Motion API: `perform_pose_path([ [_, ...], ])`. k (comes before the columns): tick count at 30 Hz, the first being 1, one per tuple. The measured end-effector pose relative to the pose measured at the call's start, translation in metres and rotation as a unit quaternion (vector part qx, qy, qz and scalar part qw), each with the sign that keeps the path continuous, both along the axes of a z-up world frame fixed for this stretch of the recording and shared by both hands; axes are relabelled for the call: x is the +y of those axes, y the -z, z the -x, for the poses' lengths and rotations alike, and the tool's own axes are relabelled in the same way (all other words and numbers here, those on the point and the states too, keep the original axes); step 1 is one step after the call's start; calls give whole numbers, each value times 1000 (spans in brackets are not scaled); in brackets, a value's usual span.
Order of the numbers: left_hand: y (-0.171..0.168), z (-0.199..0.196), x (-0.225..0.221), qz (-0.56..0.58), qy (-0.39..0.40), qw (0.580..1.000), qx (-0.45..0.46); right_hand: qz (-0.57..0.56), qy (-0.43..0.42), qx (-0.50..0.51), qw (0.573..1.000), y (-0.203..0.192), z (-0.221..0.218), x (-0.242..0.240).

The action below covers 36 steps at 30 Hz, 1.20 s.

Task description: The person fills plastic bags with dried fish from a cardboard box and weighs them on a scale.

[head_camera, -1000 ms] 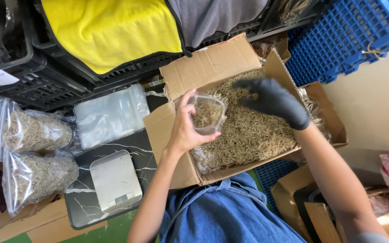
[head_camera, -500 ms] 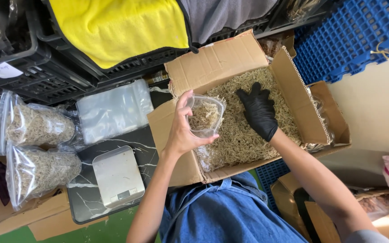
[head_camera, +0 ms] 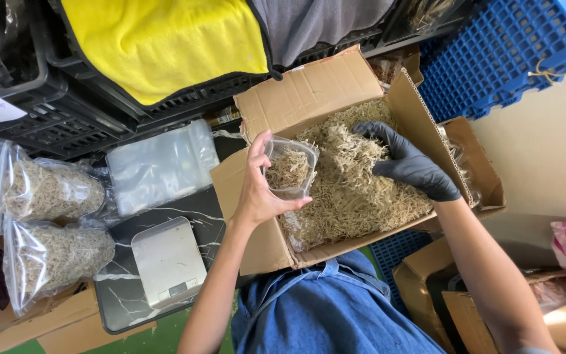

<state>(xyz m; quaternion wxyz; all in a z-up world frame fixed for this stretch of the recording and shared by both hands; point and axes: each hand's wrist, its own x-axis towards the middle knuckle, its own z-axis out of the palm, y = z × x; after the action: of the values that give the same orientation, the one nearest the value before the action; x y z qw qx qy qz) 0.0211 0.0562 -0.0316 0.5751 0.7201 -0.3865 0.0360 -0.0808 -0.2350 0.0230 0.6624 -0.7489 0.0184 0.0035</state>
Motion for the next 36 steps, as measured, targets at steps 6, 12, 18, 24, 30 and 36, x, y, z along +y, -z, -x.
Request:
perform_pose_path([
  [6, -6, -2, -8, -4, 10, 1000, 14, -53, -8, -30, 998, -14, 2, -18],
  [12, -20, 4, -24, -56, 3, 998, -17, 79, -87, -21, 993, -60, -20, -12],
  [18, -15, 11, -45, -117, 14, 991, -63, 237, -170, 96, 952, -99, -57, 22],
  [24, -10, 10, -54, -121, 3, 990, -74, 413, -205, 78, 884, -57, -96, 9],
  [30, -22, 18, -62, -133, 0, 988, -80, 483, -154, 89, 857, -52, -100, 34],
  [36, -7, 14, -63, -97, 1, 990, -98, 366, -159, 74, 914, -97, -87, 42],
])
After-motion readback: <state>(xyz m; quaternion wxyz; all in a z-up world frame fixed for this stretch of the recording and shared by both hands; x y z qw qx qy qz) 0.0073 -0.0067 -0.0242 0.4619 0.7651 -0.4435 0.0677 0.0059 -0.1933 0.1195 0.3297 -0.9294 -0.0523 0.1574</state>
